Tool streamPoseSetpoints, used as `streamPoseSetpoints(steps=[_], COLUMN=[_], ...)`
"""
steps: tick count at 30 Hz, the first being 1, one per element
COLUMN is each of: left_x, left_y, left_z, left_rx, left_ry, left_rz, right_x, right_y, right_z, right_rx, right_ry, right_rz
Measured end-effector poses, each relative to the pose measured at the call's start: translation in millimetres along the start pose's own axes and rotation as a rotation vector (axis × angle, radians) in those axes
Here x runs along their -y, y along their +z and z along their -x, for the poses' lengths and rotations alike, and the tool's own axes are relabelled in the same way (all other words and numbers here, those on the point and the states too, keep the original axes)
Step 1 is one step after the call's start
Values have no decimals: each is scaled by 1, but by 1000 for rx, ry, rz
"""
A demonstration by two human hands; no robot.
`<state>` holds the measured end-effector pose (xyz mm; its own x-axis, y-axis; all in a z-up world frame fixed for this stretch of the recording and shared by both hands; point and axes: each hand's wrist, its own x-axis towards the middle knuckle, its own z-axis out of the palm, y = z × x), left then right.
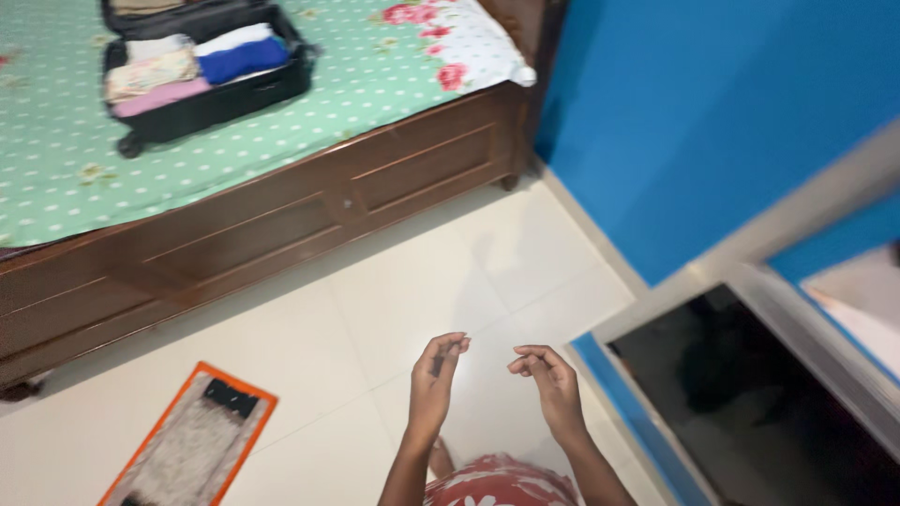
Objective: The person unpacks folded clothes from an open suitcase on a bed and places them into a wardrobe shelf. The person handles various garments one by one, including shirts, pants, and a patterned cloth, moving them from the suitcase to the wardrobe.
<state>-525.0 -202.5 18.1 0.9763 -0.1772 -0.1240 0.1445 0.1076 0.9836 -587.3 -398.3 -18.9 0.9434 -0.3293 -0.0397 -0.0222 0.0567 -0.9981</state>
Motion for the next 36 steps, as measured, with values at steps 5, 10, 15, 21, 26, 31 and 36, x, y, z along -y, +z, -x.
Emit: streamPoseSetpoints(steps=[5,10,15,21,26,31,36], left_x=[-11,-28,-23,-7,-4,-35,-37], left_y=[-99,-184,-229,-272,-327,-394,-449], left_z=[0,6,-4,-43,-106,-184,-243], left_rx=[-160,-425,-565,-613,-598,-606,-646], left_ry=[40,-33,-90,-86,24,40,128], left_rz=[11,51,130,189,245,112,197], right_x=[-9,-1,-6,-30,-44,-44,-49], right_y=[87,165,219,281,341,416,492], right_z=[-33,-61,-87,-140,-211,-287,-346], right_rx=[135,230,298,320,360,395,469], right_ry=[17,62,118,187,182,124,93], right_rz=[-29,-68,-106,-185,-219,-172,-135])
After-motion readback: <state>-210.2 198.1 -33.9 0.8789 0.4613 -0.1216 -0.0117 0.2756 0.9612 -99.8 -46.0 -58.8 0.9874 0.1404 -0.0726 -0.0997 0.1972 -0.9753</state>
